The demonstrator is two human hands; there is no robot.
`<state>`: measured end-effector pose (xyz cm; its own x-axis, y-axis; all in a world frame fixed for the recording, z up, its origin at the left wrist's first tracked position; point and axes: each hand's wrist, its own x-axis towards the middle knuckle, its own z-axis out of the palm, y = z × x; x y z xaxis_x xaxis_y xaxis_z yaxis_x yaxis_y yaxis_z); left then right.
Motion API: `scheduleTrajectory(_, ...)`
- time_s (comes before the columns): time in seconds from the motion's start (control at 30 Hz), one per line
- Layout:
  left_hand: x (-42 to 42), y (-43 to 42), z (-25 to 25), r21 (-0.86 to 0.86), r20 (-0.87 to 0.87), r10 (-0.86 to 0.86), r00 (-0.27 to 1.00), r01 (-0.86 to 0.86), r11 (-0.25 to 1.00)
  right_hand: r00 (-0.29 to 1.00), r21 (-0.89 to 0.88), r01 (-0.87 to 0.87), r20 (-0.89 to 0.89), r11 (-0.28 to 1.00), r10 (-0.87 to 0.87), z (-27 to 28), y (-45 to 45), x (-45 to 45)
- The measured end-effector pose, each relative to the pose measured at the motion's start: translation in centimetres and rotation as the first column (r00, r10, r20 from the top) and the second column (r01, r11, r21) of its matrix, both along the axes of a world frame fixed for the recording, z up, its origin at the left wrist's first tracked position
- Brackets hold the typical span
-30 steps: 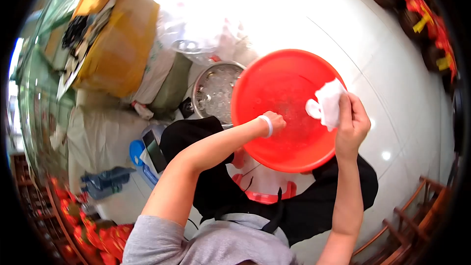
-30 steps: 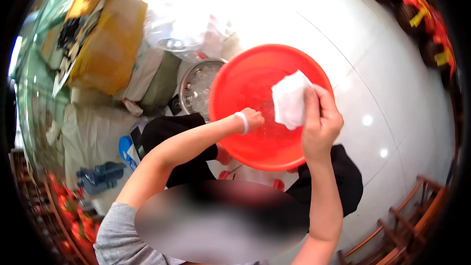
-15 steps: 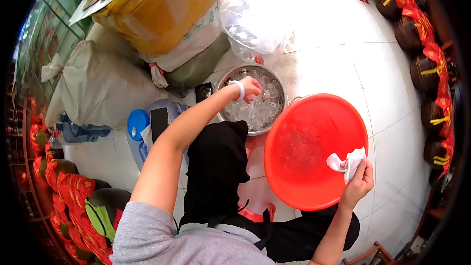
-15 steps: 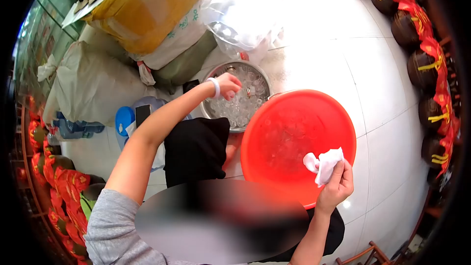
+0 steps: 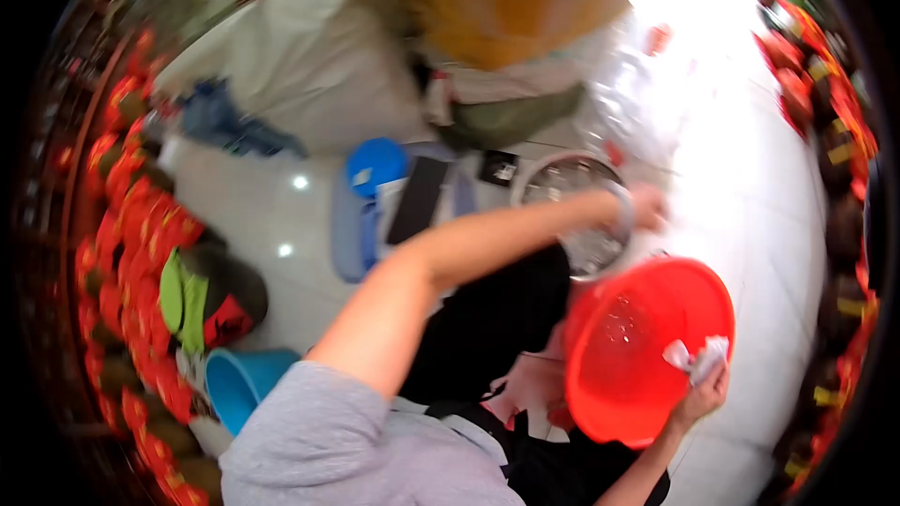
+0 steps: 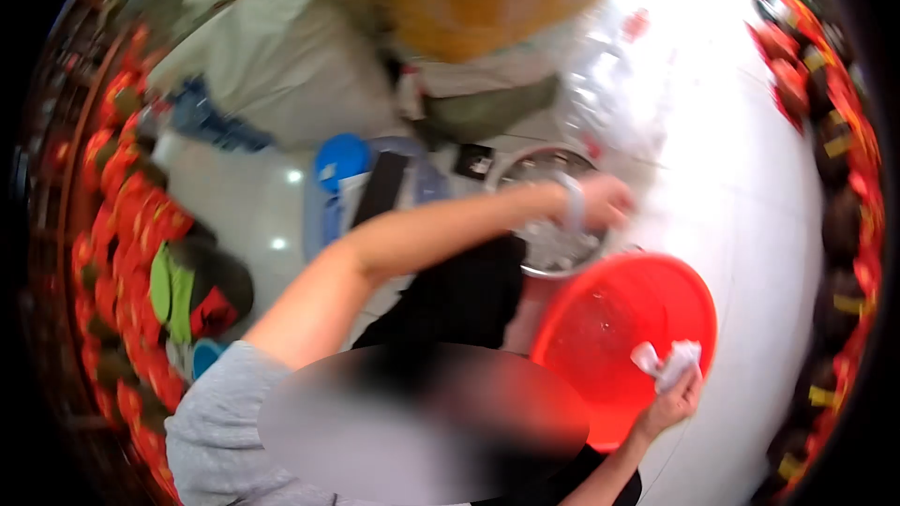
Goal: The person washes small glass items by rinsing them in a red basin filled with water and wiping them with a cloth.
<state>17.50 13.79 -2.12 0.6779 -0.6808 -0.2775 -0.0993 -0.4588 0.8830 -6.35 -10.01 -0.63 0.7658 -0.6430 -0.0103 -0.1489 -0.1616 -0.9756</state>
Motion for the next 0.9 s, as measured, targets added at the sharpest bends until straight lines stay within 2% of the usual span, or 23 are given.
scheduleTrajectory(0.03, -1.3, -2.0, -1.4, -0.196, 0.116, 0.067, 0.991, -0.043, 0.98, 0.999, -0.105, -0.021, -0.029, 0.994, 0.018, -1.4, -0.8, -0.3)
scheduleTrajectory(0.07, -4.5, -2.5, 2.2, -0.212, 0.105, 0.1, 0.989, -0.076, 0.974, 0.999, -0.218, -0.035, -0.045, 0.975, 0.026, -2.6, -1.9, -1.4)
scheduleTrajectory(0.1, -6.1, -2.1, 6.0, -0.187, 0.068, 0.009, 0.998, 0.003, 0.982, 0.999, -0.146, -0.022, -0.05, 0.989, 0.014, -3.8, -3.2, -1.3)
scheduleTrajectory(0.13, -7.3, -3.6, 6.3, -0.188, 0.057, -0.053, 0.997, 0.063, 0.98, 0.998, -0.08, 0.003, -0.066, 0.997, -0.008, -4.7, -4.2, -1.3)
scheduleTrajectory(0.17, -8.8, -4.3, 6.4, -0.216, 0.11, -0.061, 0.992, 0.084, 0.973, 0.997, -0.073, -0.049, -0.069, 0.996, 0.044, -5.3, -4.3, -1.2)
scheduleTrajectory(0.2, -10.3, -3.0, 8.5, -0.205, 0.133, -0.085, 0.988, 0.111, 0.972, 0.995, 0.007, -0.048, -0.085, 0.999, 0.049, -5.5, -4.5, -1.2)
scheduleTrajectory(0.23, -11.2, -3.4, 7.6, -0.152, 0.185, -0.101, 0.977, 0.13, 0.98, 0.994, 0.083, -0.037, -0.104, 0.996, 0.046, -5.7, -4.8, -1.4)
scheduleTrajectory(0.27, -11.4, -3.7, 6.3, -0.158, 0.186, -0.072, 0.98, 0.102, 0.982, 0.992, 0.077, -0.065, -0.104, 0.995, 0.073, -6.4, -5.4, -1.3)
scheduleTrajectory(0.33, -12.6, -3.2, 4.4, 0.242, 0.487, -0.27, 0.831, 0.169, 0.955, 0.997, 0.244, 0.069, -0.059, 0.967, -0.056, -8.4, -6.6, -2.3)
scheduleTrajectory(0.37, -12.9, -2.4, 5.2, 0.269, 0.555, -0.283, 0.782, 0.153, 0.951, 0.995, 0.203, -0.1, -0.008, 0.974, 0.104, -9.3, -7.6, -2.6)
scheduleTrajectory(0.4, -13.1, -2.6, 4.7, 0.266, 0.556, -0.264, 0.788, 0.132, 0.955, 0.995, 0.188, -0.085, -0.045, 0.978, 0.095, -9.7, -7.6, -2.4)
scheduleTrajectory(0.47, -13.4, -4.5, 3.3, 0.112, 0.407, -0.194, 0.892, 0.162, 0.98, 0.992, 0.154, -0.031, -0.115, 0.988, 0.049, -10.5, -6.9, -2.4)
scheduleTrajectory(0.5, -13.7, -4.4, 3.4, 0.106, 0.41, -0.174, 0.895, 0.143, 0.984, 0.989, 0.138, -0.012, -0.143, 0.99, 0.032, -10.8, -6.7, -2.5)
scheduleTrajectory(0.57, -14.4, -3.9, 4.0, 0.187, 0.549, -0.311, 0.776, 0.248, 0.95, 0.981, 0.097, 0.016, -0.192, 0.995, 0.003, -11.1, -6.1, -2.7)
scheduleTrajectory(0.6, -14.6, -3.9, 4.3, 0.175, 0.545, -0.289, 0.787, 0.23, 0.957, 0.976, 0.071, 0.02, -0.218, 0.997, -0.004, -11.2, -5.6, -2.7)
scheduleTrajectory(0.7, -14.5, -4.4, 5.0, 0.193, 0.536, -0.403, 0.741, 0.358, 0.914, 0.959, 0.009, 0.033, -0.283, 0.999, -0.029, -11.0, -4.9, -2.9)
scheduleTrajectory(0.9, -14.2, -5.5, 3.9, 0.154, 0.5, -0.404, 0.766, 0.381, 0.912, 0.939, -0.079, 0.044, -0.337, 0.996, -0.068, -10.4, -5.6, -3.5)
